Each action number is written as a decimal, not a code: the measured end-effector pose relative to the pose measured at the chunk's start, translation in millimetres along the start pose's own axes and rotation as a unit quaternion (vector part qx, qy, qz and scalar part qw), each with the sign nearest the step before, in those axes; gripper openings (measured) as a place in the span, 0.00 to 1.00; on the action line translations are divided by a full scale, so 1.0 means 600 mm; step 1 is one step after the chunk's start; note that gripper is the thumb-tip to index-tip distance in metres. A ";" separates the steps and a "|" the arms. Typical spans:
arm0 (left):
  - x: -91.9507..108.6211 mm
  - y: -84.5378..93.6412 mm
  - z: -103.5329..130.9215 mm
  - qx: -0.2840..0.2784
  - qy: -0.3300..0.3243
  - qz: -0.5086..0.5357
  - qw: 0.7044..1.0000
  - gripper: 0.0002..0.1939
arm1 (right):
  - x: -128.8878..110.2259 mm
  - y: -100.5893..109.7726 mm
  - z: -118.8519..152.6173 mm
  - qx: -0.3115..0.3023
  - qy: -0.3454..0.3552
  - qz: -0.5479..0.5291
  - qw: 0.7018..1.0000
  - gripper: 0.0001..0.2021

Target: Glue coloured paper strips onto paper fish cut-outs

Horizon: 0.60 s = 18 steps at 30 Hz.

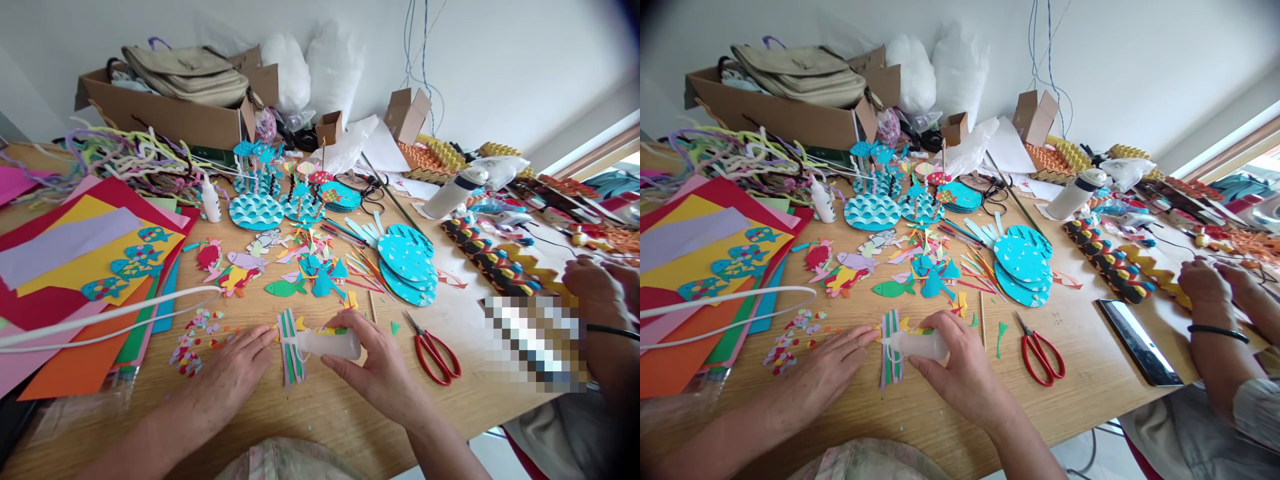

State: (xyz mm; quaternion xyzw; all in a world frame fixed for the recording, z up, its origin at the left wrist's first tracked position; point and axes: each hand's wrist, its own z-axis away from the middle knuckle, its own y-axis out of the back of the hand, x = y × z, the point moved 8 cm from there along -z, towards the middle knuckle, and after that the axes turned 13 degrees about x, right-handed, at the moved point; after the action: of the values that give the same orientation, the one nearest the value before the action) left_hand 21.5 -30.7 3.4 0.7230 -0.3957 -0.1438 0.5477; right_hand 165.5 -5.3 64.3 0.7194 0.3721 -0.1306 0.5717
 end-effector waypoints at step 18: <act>-0.003 0.000 0.001 0.014 0.013 0.006 1.000 0.17 | -0.001 -0.019 0.004 -0.036 0.016 -0.022 0.999 0.11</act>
State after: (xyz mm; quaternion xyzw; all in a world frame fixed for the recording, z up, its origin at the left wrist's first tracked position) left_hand 20.0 -29.9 2.8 0.7300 -0.3946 -0.1261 0.5435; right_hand 157.7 -6.9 55.7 0.6919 0.4013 -0.1184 0.5883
